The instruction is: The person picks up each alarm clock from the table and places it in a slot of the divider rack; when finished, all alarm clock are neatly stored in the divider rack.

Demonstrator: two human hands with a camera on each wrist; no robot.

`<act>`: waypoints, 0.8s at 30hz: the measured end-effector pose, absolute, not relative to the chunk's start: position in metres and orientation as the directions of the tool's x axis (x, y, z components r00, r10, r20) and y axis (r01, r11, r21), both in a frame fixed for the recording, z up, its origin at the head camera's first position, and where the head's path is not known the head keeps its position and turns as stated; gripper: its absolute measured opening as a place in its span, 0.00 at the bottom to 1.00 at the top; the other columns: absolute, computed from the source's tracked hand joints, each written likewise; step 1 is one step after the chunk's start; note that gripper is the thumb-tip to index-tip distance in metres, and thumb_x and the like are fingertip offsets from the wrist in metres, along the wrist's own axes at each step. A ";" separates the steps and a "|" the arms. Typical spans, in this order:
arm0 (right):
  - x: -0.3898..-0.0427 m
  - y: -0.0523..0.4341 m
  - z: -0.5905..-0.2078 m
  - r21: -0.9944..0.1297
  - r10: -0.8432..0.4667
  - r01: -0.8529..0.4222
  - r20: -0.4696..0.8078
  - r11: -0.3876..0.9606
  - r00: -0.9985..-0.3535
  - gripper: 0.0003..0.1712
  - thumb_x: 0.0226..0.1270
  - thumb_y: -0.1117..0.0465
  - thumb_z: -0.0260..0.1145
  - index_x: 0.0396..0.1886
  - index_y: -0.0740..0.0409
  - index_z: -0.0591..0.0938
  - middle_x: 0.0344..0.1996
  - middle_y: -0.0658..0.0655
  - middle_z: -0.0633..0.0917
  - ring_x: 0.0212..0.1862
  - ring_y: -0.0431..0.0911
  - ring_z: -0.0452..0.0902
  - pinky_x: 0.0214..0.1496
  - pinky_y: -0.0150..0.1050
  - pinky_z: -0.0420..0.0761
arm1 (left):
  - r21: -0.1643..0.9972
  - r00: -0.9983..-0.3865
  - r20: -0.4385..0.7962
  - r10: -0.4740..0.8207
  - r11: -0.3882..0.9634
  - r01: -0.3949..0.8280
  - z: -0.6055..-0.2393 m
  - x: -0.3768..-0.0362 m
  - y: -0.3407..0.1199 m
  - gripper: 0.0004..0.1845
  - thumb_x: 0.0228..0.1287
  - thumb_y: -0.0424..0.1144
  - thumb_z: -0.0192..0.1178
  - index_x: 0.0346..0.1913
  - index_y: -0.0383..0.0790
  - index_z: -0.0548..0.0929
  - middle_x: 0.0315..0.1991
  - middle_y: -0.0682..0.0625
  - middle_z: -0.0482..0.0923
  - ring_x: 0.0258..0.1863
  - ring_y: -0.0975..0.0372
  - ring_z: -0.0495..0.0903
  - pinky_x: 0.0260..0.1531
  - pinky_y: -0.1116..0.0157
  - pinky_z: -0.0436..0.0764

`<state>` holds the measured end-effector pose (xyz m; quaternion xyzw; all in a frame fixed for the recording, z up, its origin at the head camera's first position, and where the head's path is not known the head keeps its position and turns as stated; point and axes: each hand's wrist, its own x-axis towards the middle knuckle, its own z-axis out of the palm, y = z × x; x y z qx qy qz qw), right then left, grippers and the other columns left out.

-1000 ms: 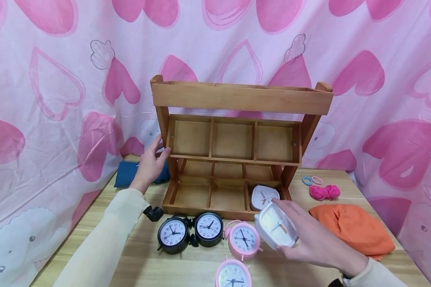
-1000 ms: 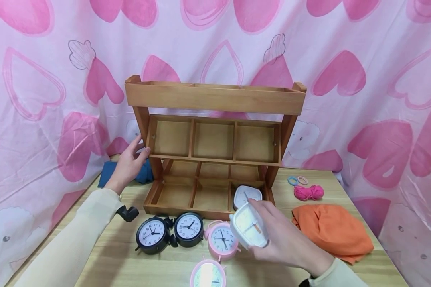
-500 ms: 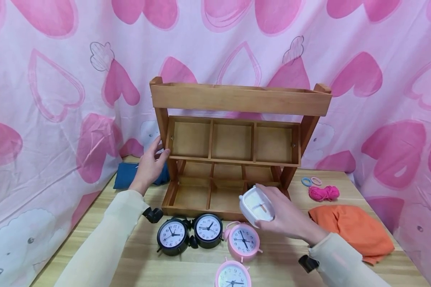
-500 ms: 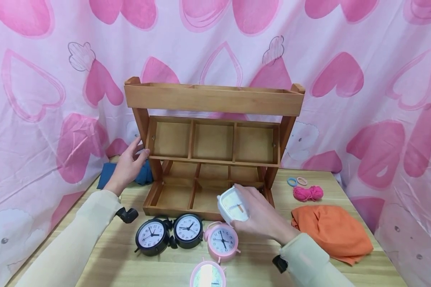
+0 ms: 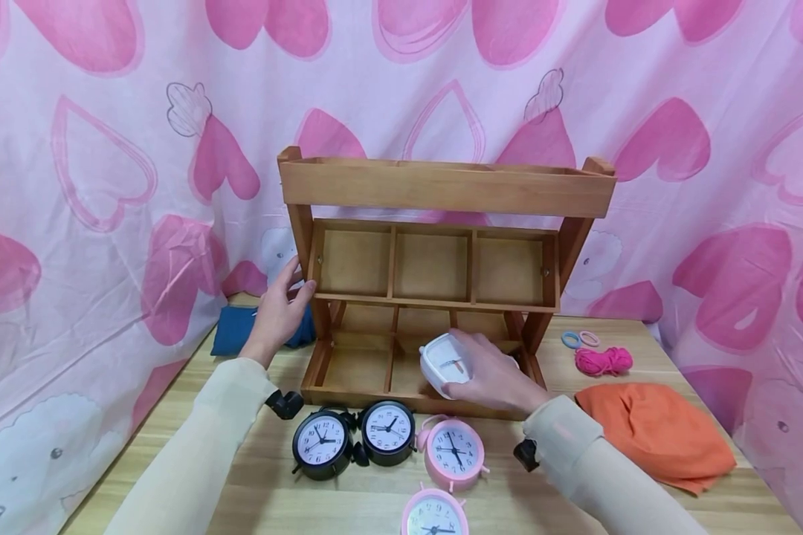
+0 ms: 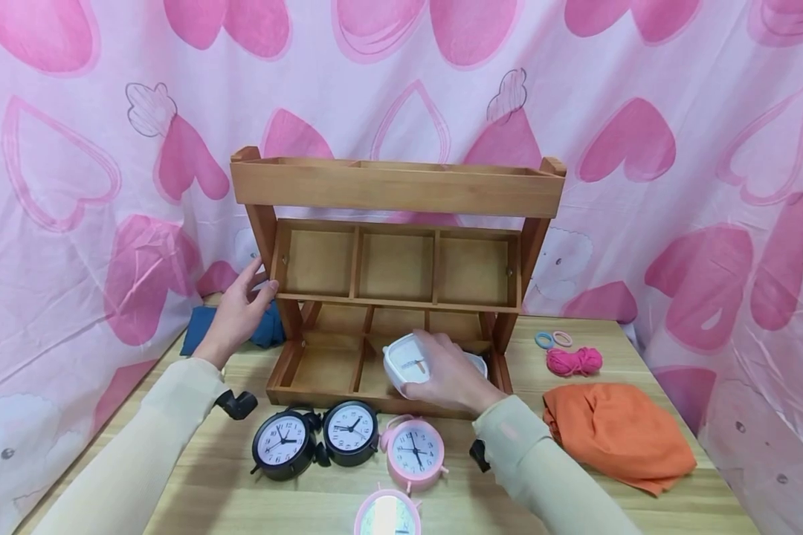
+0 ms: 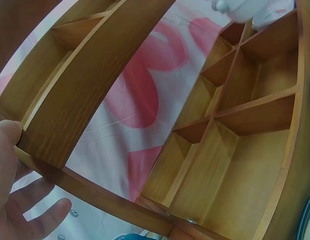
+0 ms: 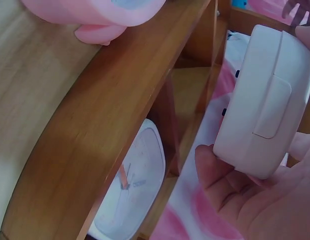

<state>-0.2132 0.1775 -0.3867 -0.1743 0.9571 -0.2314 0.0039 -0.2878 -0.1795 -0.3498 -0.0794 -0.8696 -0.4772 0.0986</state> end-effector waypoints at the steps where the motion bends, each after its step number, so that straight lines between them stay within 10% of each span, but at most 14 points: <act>1: -0.216 0.175 -0.388 -0.444 -0.339 -0.336 0.075 0.830 -0.938 0.53 0.51 0.39 0.71 0.75 0.48 0.62 0.60 0.55 0.75 0.53 0.47 0.73 0.49 0.47 0.80 | 0.814 -0.968 0.247 0.044 0.532 0.232 -0.350 -0.288 -0.180 0.35 0.77 0.52 0.47 0.80 0.58 0.46 0.76 0.39 0.57 0.70 0.41 0.66 0.63 0.44 0.72; 24: -0.247 0.140 -0.417 -0.330 -0.316 -0.306 0.023 0.893 -0.948 0.52 0.48 0.40 0.72 0.72 0.56 0.67 0.65 0.61 0.74 0.63 0.59 0.70 0.69 0.58 0.69 | 0.814 -0.966 0.253 0.046 0.530 0.239 -0.352 -0.289 -0.181 0.35 0.77 0.52 0.47 0.80 0.57 0.47 0.76 0.39 0.58 0.70 0.40 0.66 0.63 0.44 0.72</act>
